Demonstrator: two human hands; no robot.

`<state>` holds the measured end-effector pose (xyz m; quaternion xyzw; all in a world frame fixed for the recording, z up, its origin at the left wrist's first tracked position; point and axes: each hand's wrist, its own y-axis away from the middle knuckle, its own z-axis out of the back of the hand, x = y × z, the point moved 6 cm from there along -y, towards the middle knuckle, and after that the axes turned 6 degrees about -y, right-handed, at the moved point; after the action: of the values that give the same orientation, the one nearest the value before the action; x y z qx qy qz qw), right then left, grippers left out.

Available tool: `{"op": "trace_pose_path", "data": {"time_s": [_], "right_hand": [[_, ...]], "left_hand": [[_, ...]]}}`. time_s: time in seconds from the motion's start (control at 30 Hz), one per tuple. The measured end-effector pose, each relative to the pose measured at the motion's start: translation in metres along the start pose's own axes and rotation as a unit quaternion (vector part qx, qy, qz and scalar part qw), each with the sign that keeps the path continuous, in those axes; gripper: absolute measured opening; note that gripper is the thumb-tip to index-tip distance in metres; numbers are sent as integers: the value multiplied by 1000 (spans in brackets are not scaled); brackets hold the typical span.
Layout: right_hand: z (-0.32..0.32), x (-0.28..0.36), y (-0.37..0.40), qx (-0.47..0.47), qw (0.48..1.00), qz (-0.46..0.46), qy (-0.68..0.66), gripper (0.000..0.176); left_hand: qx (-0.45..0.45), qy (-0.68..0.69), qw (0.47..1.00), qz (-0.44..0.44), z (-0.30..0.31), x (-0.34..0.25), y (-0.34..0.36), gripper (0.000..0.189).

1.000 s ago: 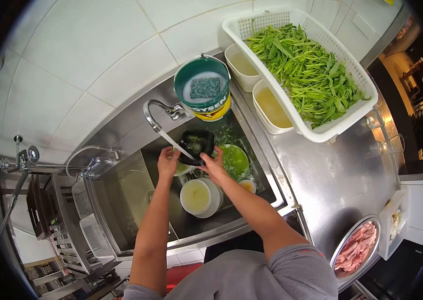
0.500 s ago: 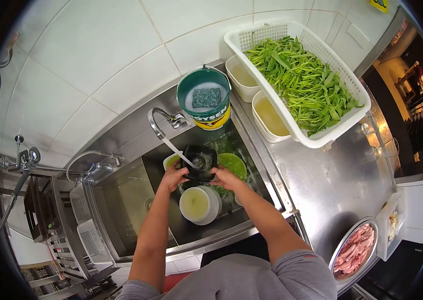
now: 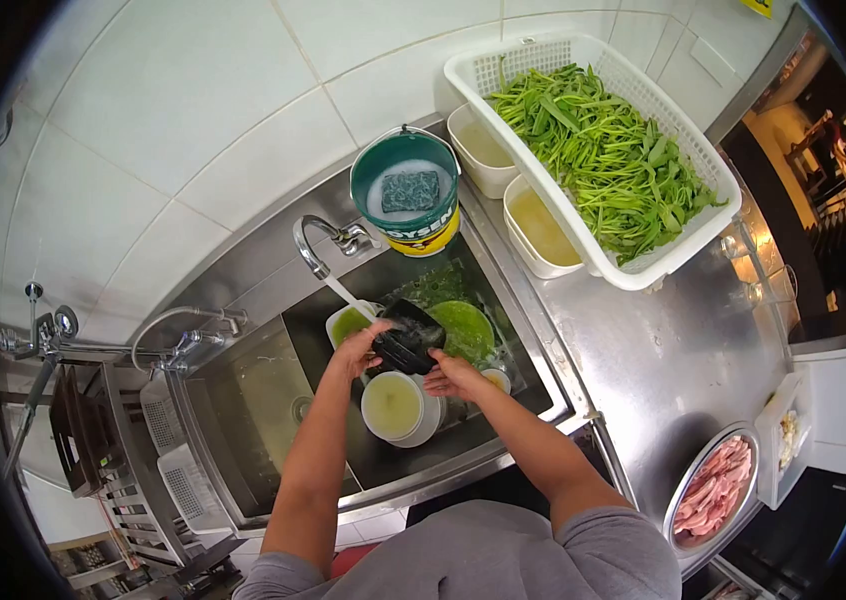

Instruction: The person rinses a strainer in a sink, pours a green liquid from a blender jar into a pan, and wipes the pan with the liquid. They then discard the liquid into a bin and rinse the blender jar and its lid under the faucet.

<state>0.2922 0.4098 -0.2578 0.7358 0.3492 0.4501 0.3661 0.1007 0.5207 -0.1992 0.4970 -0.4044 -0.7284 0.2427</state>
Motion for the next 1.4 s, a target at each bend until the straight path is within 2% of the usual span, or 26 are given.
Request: {"op": "trace_pose_path", "data": {"time_s": [0.03, 0.07, 0.13, 0.2, 0.23, 0.3, 0.33, 0.4, 0.47, 0.5, 0.57, 0.6, 0.63, 0.67, 0.7, 0.73, 0.77, 0.8, 0.83, 0.93, 1.07, 1.1, 1.23, 1.27, 1.33, 1.4], "right_hand": [[5, 16, 3, -63, 993, 24, 94, 49], [9, 36, 5, -120, 973, 117, 158, 45], [10, 73, 18, -221, 887, 297, 277, 36], [-12, 91, 19, -134, 878, 407, 213, 26], [-26, 100, 19, -89, 867, 458, 177, 22], [-73, 117, 35, 59, 917, 387, 76, 19], [-90, 122, 27, 120, 914, 383, 62, 19], [-109, 139, 25, 100, 907, 404, 59, 18], [-126, 146, 18, 121, 924, 359, 46, 17], [-131, 147, 15, 131, 932, 334, 39, 16], [-143, 153, 13, 144, 906, 363, 161, 16], [-148, 156, 12, 150, 888, 376, 220, 19], [-144, 172, 18, 81, 863, 443, 229, 23], [-142, 180, 17, 67, 869, 451, 195, 20], [-141, 184, 14, 60, 891, 428, 141, 20], [-139, 186, 11, 53, 909, 403, 88, 20], [-137, 185, 6, 78, 924, 366, 82, 21], [-136, 187, 3, 114, 928, 354, 18, 20], [-127, 193, 0, 76, 930, 358, 28, 20], [-106, 201, 4, -15, 928, 370, -35, 21], [-115, 190, -1, 1, 952, 303, -46, 27], [-118, 192, -5, 2, 949, 308, -62, 27], [-133, 203, -29, 12, 944, 311, -109, 31], [-136, 204, -33, 13, 945, 306, -117, 35], [-140, 208, -39, -2, 940, 316, -128, 27], [-144, 204, -42, -25, 933, 323, -157, 19]], "left_hand": [[-15, -3, 1000, -26, -1, -4, -2, 55], [-32, -6, 998, -50, -1, -7, -2, 58], [-168, -137, 959, -183, 4, -18, 7, 62], [-293, -266, 868, -299, -4, -24, 24, 68], [-262, -286, 875, -289, -15, -39, 58, 70], [-276, -418, 797, -337, -27, -32, 64, 69], [-281, -480, 750, -359, -33, -27, 66, 69], [-304, -549, 656, -419, -34, -20, 74, 77], [-335, -568, 567, -494, -33, -20, 87, 85], [-329, -539, 615, -472, -28, -19, 83, 83], [-314, -474, 706, -423, -20, -19, 76, 81], [-339, -390, 762, -390, -11, -21, 72, 78], [-361, -301, 809, -354, -2, -23, 63, 75], [-377, -207, 846, -314, 6, -18, 52, 73], [-364, -40, 885, -287, 18, 22, -7, 54], [-282, 114, 923, -234, 16, 30, -13, 48], [-190, 264, 930, -172, 10, 32, -15, 43], [-92, 405, 903, -106, 2, 33, -13, 39], [-56, 394, 914, -80, 2, 45, -26, 28], [0, 457, 884, -103, -8, 61, -41, 21], [107, 460, 876, -95, -18, 68, -58, 36], [139, 459, 872, -100, -21, 67, -62, 48], [155, 476, 859, -104, -24, 63, -49, 34], [172, 489, 852, -77, -25, 68, -52, 36], [202, 517, 832, -19, -27, 79, -52, 41], [183, 531, 826, 44, -27, 101, -42, 36]]}}
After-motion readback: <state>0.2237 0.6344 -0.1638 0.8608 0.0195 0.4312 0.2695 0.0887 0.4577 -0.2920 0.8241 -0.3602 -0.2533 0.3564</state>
